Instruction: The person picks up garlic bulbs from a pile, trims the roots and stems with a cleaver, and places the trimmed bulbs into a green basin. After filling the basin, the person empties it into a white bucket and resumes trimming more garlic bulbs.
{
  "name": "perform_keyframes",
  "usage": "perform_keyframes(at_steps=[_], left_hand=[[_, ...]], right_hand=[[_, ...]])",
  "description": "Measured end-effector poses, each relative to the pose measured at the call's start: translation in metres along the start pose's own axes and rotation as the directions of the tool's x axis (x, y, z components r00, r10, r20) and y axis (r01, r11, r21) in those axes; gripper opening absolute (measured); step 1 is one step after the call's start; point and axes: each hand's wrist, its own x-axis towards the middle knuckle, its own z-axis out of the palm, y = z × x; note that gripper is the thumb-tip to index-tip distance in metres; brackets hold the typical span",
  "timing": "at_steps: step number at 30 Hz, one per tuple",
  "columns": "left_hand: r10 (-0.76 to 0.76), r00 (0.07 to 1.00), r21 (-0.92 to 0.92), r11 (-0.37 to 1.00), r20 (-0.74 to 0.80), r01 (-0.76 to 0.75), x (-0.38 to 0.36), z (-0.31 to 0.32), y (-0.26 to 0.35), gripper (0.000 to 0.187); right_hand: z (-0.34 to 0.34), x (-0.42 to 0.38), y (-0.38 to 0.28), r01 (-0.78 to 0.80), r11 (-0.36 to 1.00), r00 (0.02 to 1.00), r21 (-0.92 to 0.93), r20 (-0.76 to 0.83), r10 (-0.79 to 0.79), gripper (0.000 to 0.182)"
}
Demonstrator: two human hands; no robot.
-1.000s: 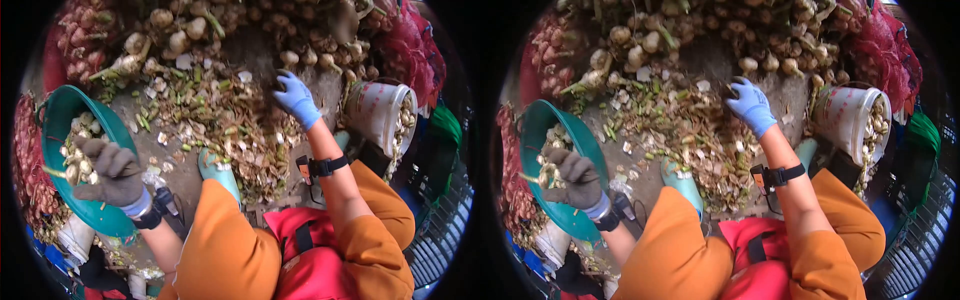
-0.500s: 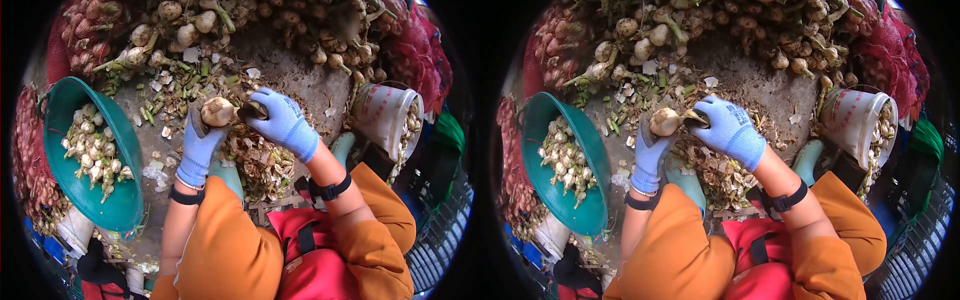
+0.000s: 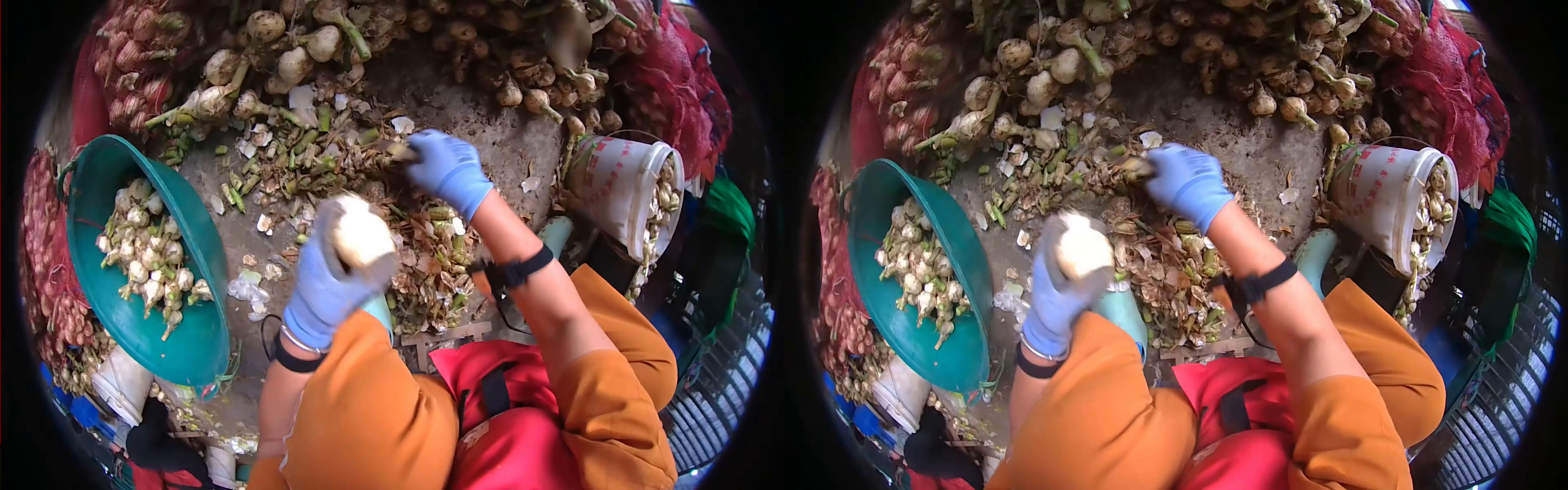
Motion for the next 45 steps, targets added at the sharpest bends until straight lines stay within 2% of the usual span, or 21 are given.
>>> perform_keyframes(at_steps=[2, 4, 6, 8, 9, 10, 13, 15, 17, 18, 21, 24, 26, 29, 30, 32, 37, 39, 41, 44, 45], left_hand=[[0.316, 0.943, 0.207, 0.934, -0.108, -0.290, 0.005, 0.006, -0.025, 0.075], [0.351, 0.933, 0.727, 0.661, -0.081, -0.186, 0.011, -0.004, -0.040, 0.080], [0.132, 0.977, 0.550, 0.835, -0.169, -0.017, 0.030, -0.002, -0.041, 0.079], [-0.174, 0.980, -0.520, 0.849, -0.099, 0.098, 0.029, -0.001, -0.053, 0.074], [-0.166, 0.968, -0.722, 0.691, -0.189, -0.022, 0.013, 0.000, -0.056, 0.054], [-0.246, 0.958, -0.431, 0.888, -0.147, 0.162, 0.015, -0.012, -0.053, 0.038], [-0.156, 0.897, -0.435, 0.900, -0.413, -0.044, 0.016, -0.022, -0.027, 0.031], [-0.173, 0.896, -0.637, 0.757, -0.408, -0.144, 0.011, -0.064, -0.009, 0.051], [0.339, 0.937, -0.995, 0.029, -0.082, -0.097, 0.000, -0.113, -0.005, 0.044], [0.451, 0.889, -0.996, -0.076, -0.075, -0.045, -0.005, -0.132, -0.025, 0.047], [0.135, 0.954, -0.923, 0.249, -0.268, -0.295, 0.015, -0.089, -0.016, 0.057], [-0.081, 0.996, -0.967, 0.254, -0.026, -0.005, 0.036, -0.055, -0.050, 0.059], [-0.249, 0.961, -0.849, 0.528, -0.119, 0.031, 0.036, -0.023, -0.068, 0.059], [-0.340, 0.939, -0.869, 0.453, 0.039, 0.200, 0.039, 0.005, -0.085, 0.059], [-0.127, 0.987, -0.740, 0.672, -0.096, 0.014, 0.036, 0.014, -0.096, 0.053], [-0.304, 0.948, -0.664, 0.728, -0.090, 0.170, 0.043, 0.009, -0.092, 0.053], [-0.187, 0.960, -0.433, 0.898, -0.208, 0.081, 0.026, 0.005, -0.050, 0.068], [0.051, 0.979, -0.146, 0.986, -0.198, -0.081, 0.017, 0.002, -0.077, 0.072], [0.355, 0.934, 0.330, 0.878, 0.036, -0.346, 0.018, -0.006, -0.091, 0.086], [0.046, 0.990, -0.283, 0.955, -0.136, -0.083, 0.015, 0.002, -0.053, 0.088], [0.140, 0.977, -0.058, 0.987, -0.160, -0.151, 0.016, 0.001, -0.052, 0.084]], right_hand=[[-0.001, 0.009, 0.016, -0.382, 0.776, 0.919, 0.501, 0.295, 0.261, 0.022], [0.003, -0.003, -0.006, -0.421, 0.548, 0.892, 0.723, 0.439, 0.106, 0.028], [0.002, -0.009, -0.026, -0.326, 0.433, 0.930, 0.840, 0.367, -0.011, 0.029], [-0.036, -0.013, -0.056, -0.306, 0.530, 0.931, 0.791, 0.364, -0.007, 0.023], [-0.023, -0.011, -0.050, 0.230, 0.773, 0.968, 0.591, -0.056, -0.244, 0.023], [-0.035, -0.011, -0.054, 0.283, 0.869, 0.946, 0.405, 0.030, -0.322, 0.025], [-0.030, 0.015, -0.013, 0.082, 0.997, 0.941, 0.001, 0.330, -0.077, 0.033], [-0.037, 0.028, 0.026, -0.109, 0.994, 0.947, -0.002, 0.304, 0.104, 0.034], [-0.042, 0.042, 0.053, -0.128, 0.992, 0.990, 0.003, 0.064, 0.128, 0.035], [-0.040, 0.052, 0.063, -0.090, 0.996, 0.996, -0.008, -0.029, 0.090, 0.034], [-0.010, 0.081, 0.088, -0.019, 0.956, 0.971, -0.291, -0.233, -0.052, 0.034], [-0.007, 0.085, 0.068, -0.078, 0.950, 0.970, -0.301, -0.242, 0.003, 0.032], [-0.019, 0.048, 0.027, -0.010, 1.000, 0.998, -0.015, -0.066, 0.009, 0.027], [-0.003, -0.020, -0.016, 0.229, 0.949, 0.972, 0.215, 0.005, -0.236, 0.022], [0.001, -0.041, -0.028, 0.308, 0.899, 0.941, 0.313, 0.043, -0.337, 0.022], [0.003, -0.067, -0.046, 0.318, 0.798, 0.889, 0.511, 0.132, -0.439, 0.025], [-0.027, -0.047, -0.037, -0.130, 0.808, 0.979, 0.575, 0.203, 0.013, 0.027], [-0.034, -0.043, -0.035, 0.257, 0.962, 0.960, 0.093, 0.086, -0.265, 0.028], [-0.046, -0.046, -0.046, 0.289, 0.956, 0.950, 0.045, 0.112, -0.292, 0.029], [-0.047, -0.048, -0.057, 0.341, 0.940, 0.929, -0.006, 0.156, -0.336, 0.029], [-0.044, -0.047, -0.056, 0.380, 0.925, 0.921, 0.019, 0.090, -0.380, 0.030]])
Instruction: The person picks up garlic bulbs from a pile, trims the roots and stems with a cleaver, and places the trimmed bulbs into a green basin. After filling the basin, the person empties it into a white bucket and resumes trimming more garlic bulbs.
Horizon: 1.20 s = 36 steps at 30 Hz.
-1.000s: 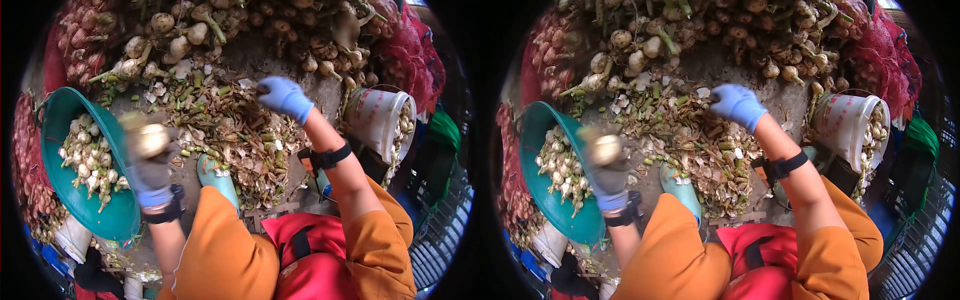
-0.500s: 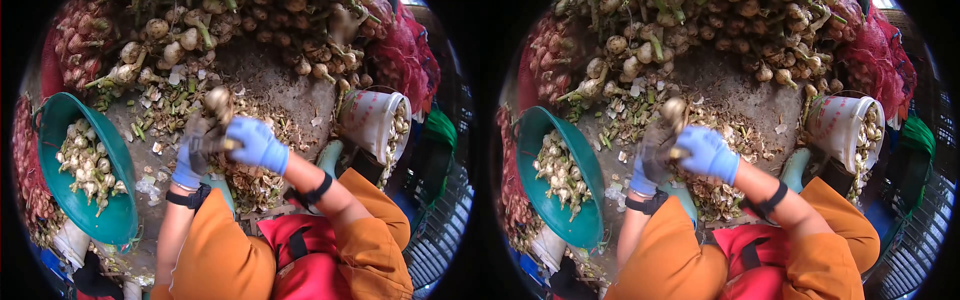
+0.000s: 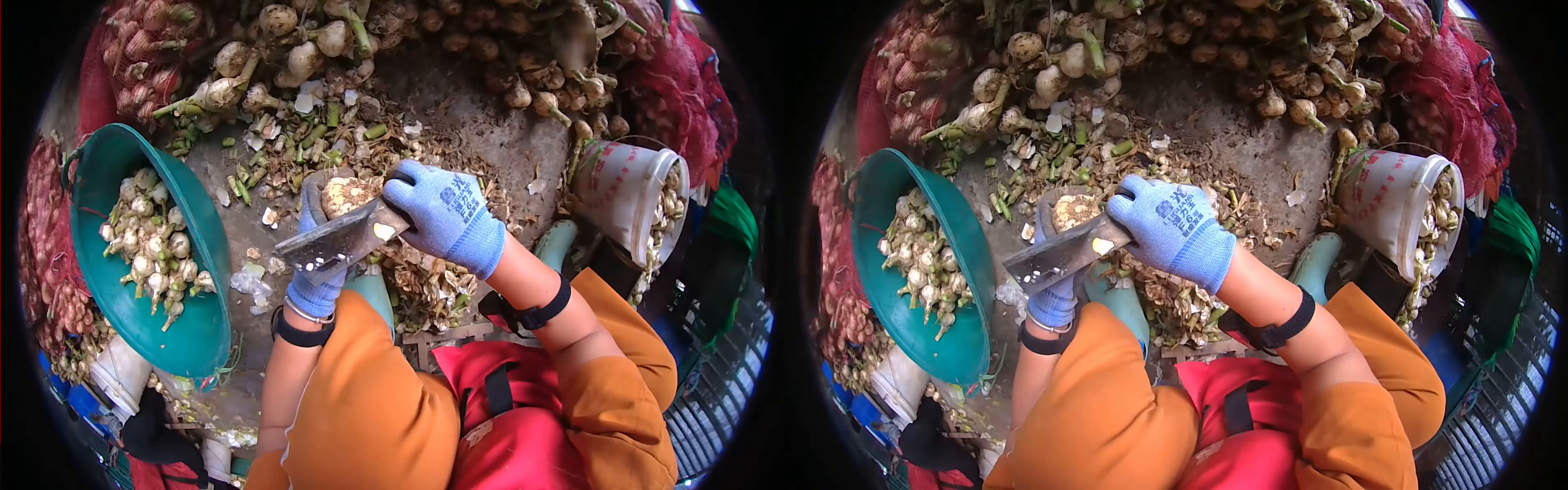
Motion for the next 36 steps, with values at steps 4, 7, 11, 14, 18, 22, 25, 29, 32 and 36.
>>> perform_keyframes(at_steps=[4, 7, 11, 14, 18, 22, 25, 29, 32, 36], left_hand=[[0.045, 0.994, 0.138, 0.990, -0.096, -0.031, -0.008, 0.000, -0.009, 0.085], [-0.273, 0.958, -0.465, 0.862, -0.084, 0.205, -0.026, -0.004, -0.034, 0.079], [-0.392, 0.919, -0.432, 0.836, -0.041, 0.337, -0.015, -0.001, 0.005, 0.059], [-0.202, 0.979, -0.571, 0.803, 0.013, 0.173, -0.015, 0.009, 0.034, 0.053], [-0.033, 0.998, -0.171, 0.984, 0.048, 0.041, 0.004, 0.014, 0.040, 0.071], [-0.156, 0.981, 0.001, 0.988, 0.120, 0.157, 0.015, 0.008, -0.018, 0.075], [-0.246, 0.962, -0.596, 0.758, 0.118, 0.267, -0.003, 0.003, 0.001, 0.044], [-0.199, 0.953, -0.305, 0.944, -0.229, 0.123, 0.005, -0.024, 0.019, 0.034], [0.066, 0.998, -0.807, 0.588, -0.020, -0.055, 0.006, -0.087, 0.040, 0.056], [0.074, 0.996, -0.978, 0.208, 0.043, 0.027, 0.022, -0.078, 0.054, 0.053]], right_hand=[[0.012, 0.006, 0.006, 0.031, 0.999, 0.996, 0.044, -0.083, -0.027, 0.028], [0.016, 0.010, 0.010, -0.002, 0.998, 0.997, 0.057, -0.072, 0.006, 0.027], [0.040, 0.015, 0.017, -0.040, 0.980, 0.987, 0.194, -0.147, 0.070, 0.023], [0.054, 0.030, 0.049, -0.409, 0.847, 0.905, 0.338, 0.035, 0.423, 0.020], [0.058, 0.030, 0.073, -0.560, 0.384, 0.787, 0.734, 0.327, 0.523, 0.024], [0.032, 0.027, 0.035, -0.330, 0.250, 0.873, 0.910, 0.194, 0.446, 0.025], [0.001, 0.010, 0.021, -0.042, 0.925, 0.978, 0.379, -0.172, 0.115, 0.031], [0.009, 0.000, 0.113, -0.454, 0.884, 0.861, -0.111, 0.198, 0.468, 0.022], [-0.010, -0.020, 0.163, -0.552, 0.827, 0.818, -0.104, -0.258, 0.514, 0.024], [-0.009, -0.009, 0.215, -0.620, 0.670, 0.770, -0.409, -0.483, 0.417, 0.028]])
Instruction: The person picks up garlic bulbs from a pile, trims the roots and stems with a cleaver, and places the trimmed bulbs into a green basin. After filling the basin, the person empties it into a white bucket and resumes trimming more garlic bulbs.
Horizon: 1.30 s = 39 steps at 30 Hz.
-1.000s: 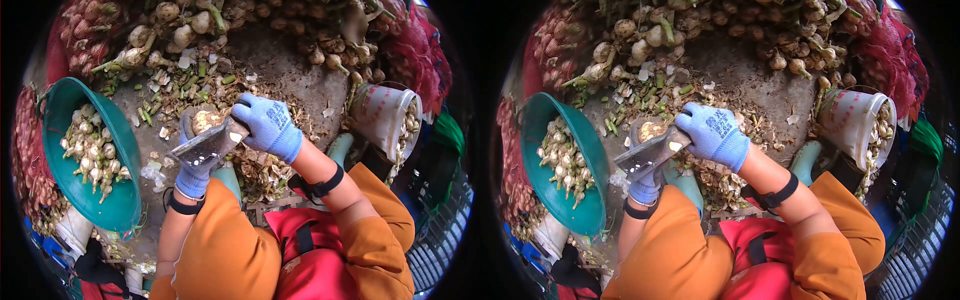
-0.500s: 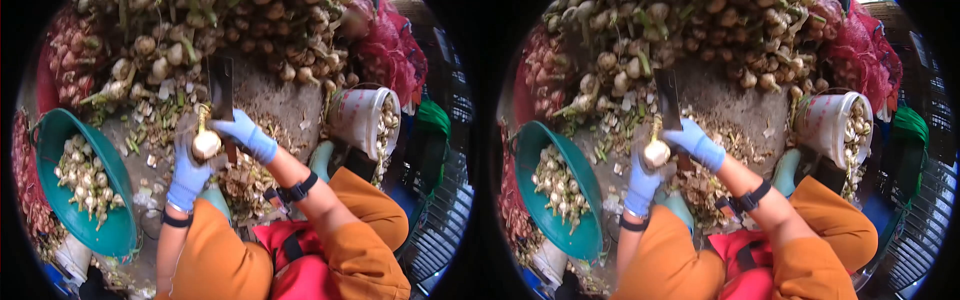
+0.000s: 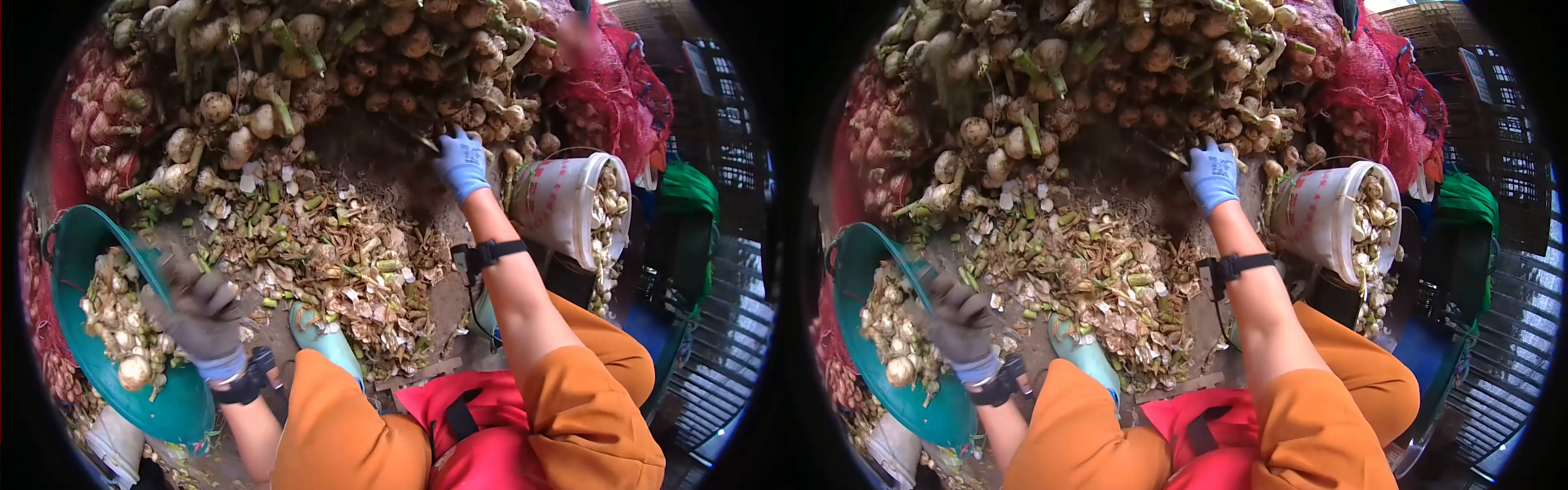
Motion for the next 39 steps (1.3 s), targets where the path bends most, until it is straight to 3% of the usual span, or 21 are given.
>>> perform_keyframes(at_steps=[2, 5, 7, 9, 11, 13, 14, 15, 16, 17, 21, 25, 29, 30, 31, 33, 35, 36, 37, 38, 39], left_hand=[[0.028, 0.874, 0.231, 0.968, -0.486, 0.097, 0.014, 0.017, -0.046, 0.057], [-0.116, 0.954, 0.521, 0.816, -0.276, 0.250, 0.000, -0.027, -0.083, 0.056], [-0.073, 0.969, 0.793, 0.562, -0.235, 0.235, -0.003, -0.029, -0.109, 0.069], [-0.059, 0.998, 0.982, 0.188, 0.005, 0.006, -0.007, -0.038, -0.123, 0.088], [-0.197, 0.961, 0.928, 0.279, -0.195, 0.246, -0.008, -0.036, -0.121, 0.089], [-0.157, 0.963, 0.944, 0.216, -0.220, 0.251, -0.007, -0.024, -0.106, 0.085], [-0.116, 0.970, 0.956, 0.180, -0.215, 0.233, -0.008, -0.020, -0.099, 0.082], [-0.105, 0.968, 0.956, 0.163, -0.227, 0.242, -0.012, -0.021, -0.094, 0.082], [-0.046, 0.967, 0.956, 0.140, -0.252, 0.256, -0.014, -0.024, -0.092, 0.079], [0.009, 0.961, 0.954, 0.126, -0.275, 0.271, -0.016, -0.025, -0.091, 0.075], [0.053, 0.995, 0.996, 0.037, -0.083, 0.081, -0.022, -0.020, -0.089, 0.073], [0.113, 0.991, 0.995, 0.080, -0.066, 0.057, -0.024, -0.020, -0.091, 0.073], [-0.059, 0.959, 0.910, 0.302, -0.278, 0.283, -0.031, 0.008, -0.087, 0.059], [-0.098, 0.993, 0.990, 0.119, -0.058, 0.070, -0.029, 0.027, -0.087, 0.060], [-0.174, 0.972, 0.984, -0.054, 0.158, -0.169, -0.026, 0.040, -0.088, 0.062], [-0.043, 0.990, 0.991, 0.016, 0.132, -0.131, -0.018, 0.015, -0.092, 0.076], [-0.019, 0.987, 0.813, -0.564, 0.161, -0.144, -0.004, -0.001, -0.092, 0.085], [0.009, 0.998, 0.962, -0.269, 0.055, -0.051, -0.005, -0.015, -0.097, 0.092], [-0.023, 0.960, 0.919, 0.282, -0.279, 0.274, -0.013, -0.026, -0.102, 0.083], [-0.061, 0.899, 0.762, 0.507, -0.434, 0.402, -0.009, -0.014, -0.098, 0.072], [-0.110, 0.926, 0.542, 0.783, -0.361, 0.304, -0.014, -0.008, -0.098, 0.062]], right_hand=[[-0.001, 0.005, -0.006, 0.006, 0.996, 1.000, -0.092, 0.024, -0.004, 0.029], [-0.015, 0.000, -0.013, -0.088, 0.995, 0.962, -0.051, 0.256, 0.098, 0.031], [-0.022, -0.022, -0.035, -0.472, 0.605, 0.791, 0.641, 0.611, -0.030, 0.031], [-0.039, -0.057, -0.076, -0.693, 0.097, 0.686, 0.715, 0.694, -0.218, 0.036], [-0.102, -0.074, -0.116, -0.752, -0.065, 0.609, 0.656, 0.654, -0.448, 0.041], [-0.092, -0.086, -0.132, -0.789, -0.014, 0.535, 0.614, 0.676, -0.506, 0.039], [-0.094, -0.085, -0.134, -0.637, 0.203, 0.649, 0.743, 0.660, -0.378, 0.037], [-0.098, -0.082, -0.137, -0.447, 0.429, 0.767, 0.785, 0.583, -0.267, 0.036], [-0.104, -0.083, -0.140, -0.013, 0.577, 0.922, 0.816, 0.233, -0.308, 0.029], [-0.110, -0.083, -0.139, 0.177, 0.664, 0.890, 0.727, 0.170, -0.423, 0.024], [-0.120, -0.090, -0.150, 0.446, 0.614, 0.774, 0.651, 0.064, -0.630, 0.029], [-0.121, -0.083, -0.152, 0.413, 0.604, 0.765, 0.682, 0.100, -0.637, 0.028], [-0.087, -0.078, -0.152, 0.247, 0.708, 0.867, 0.662, 0.175, -0.466, 0.018], [-0.056, -0.064, -0.143, 0.047, 0.804, 0.850, 0.593, 0.399, -0.344, 0.015], [-0.051, -0.058, -0.129, -0.326, 0.656, 0.774, 0.681, 0.591, -0.229, 0.020], [-0.029, -0.065, -0.130, -0.569, 0.247, 0.741, 0.784, 0.619, -0.260, 0.030], [-0.068, -0.059, -0.143, -0.693, 0.277, 0.560, 0.666, 0.739, -0.375, 0.030], [-0.055, -0.066, -0.155, -0.591, 0.248, 0.694, 0.767, 0.641, -0.328, 0.028], [-0.085, -0.061, -0.160, -0.642, 0.094, 0.671, 0.761, 0.617, -0.411, 0.030], [-0.110, -0.057, -0.161, -0.606, 0.224, 0.634, 0.764, 0.633, -0.443, 0.025], [-0.080, -0.070, -0.167, 0.185, 0.304, 0.930, 0.935, -0.067, -0.360, 0.026]])
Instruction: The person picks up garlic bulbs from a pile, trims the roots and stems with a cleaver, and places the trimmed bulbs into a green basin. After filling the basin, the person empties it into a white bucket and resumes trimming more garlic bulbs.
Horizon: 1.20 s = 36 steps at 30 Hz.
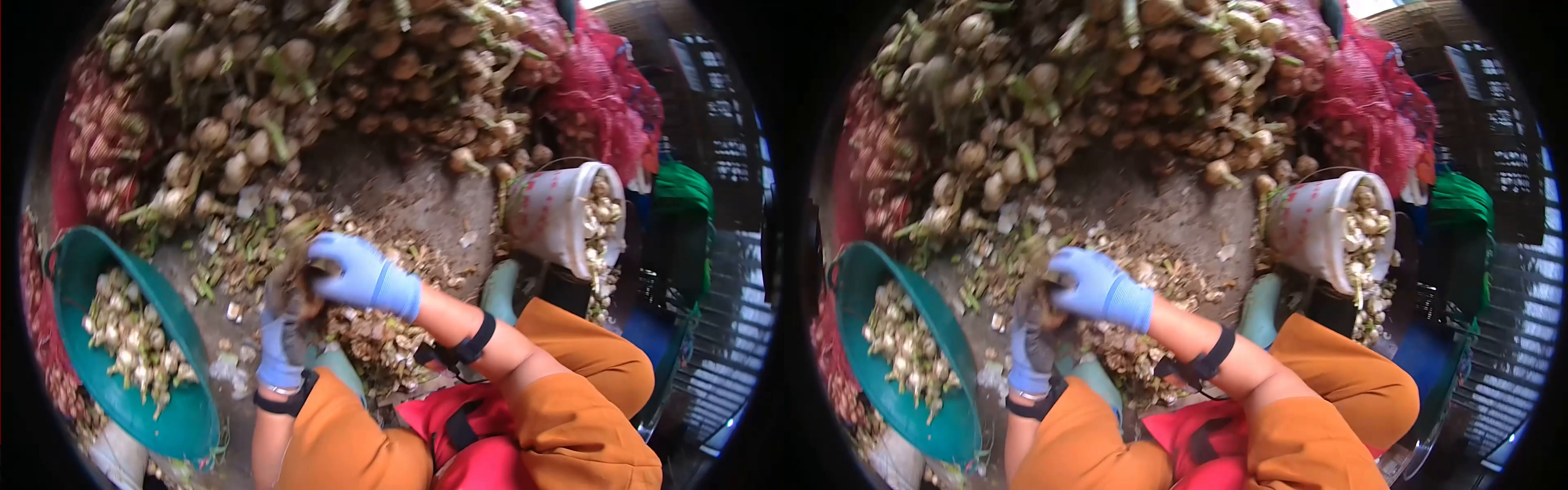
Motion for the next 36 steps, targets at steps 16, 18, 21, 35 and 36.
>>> perform_keyframes(at_steps=[16, 18, 21, 35, 36], left_hand=[[0.013, 0.999, -0.141, 0.990, 0.037, -0.007, 0.027, -0.042, 0.012, 0.061], [0.163, 0.987, 0.379, 0.912, 0.008, -0.154, 0.042, -0.027, -0.022, 0.067], [0.234, 0.966, 0.565, 0.785, 0.113, -0.256, 0.038, -0.030, -0.032, 0.082], [0.388, 0.909, 0.747, 0.558, 0.152, -0.363, 0.011, -0.045, -0.021, 0.093], [0.382, 0.912, 0.747, 0.560, 0.151, -0.358, 0.007, -0.043, -0.020, 0.093]], right_hand=[[-0.084, 0.042, 0.103, -0.413, 0.776, 0.906, -0.477, -0.132, 0.401, 0.040], [-0.051, 0.030, 0.061, -0.268, 0.917, 0.950, -0.295, 0.075, 0.302, 0.041], [-0.026, 0.011, -0.001, -0.511, 0.859, 0.814, 0.027, 0.337, 0.473, 0.033], [-0.025, -0.009, -0.042, 0.138, 0.837, 0.949, -0.530, 0.314, 0.043, 0.028], [-0.024, -0.008, -0.043, 0.124, 0.843, 0.933, -0.523, 0.350, 0.079, 0.031]])
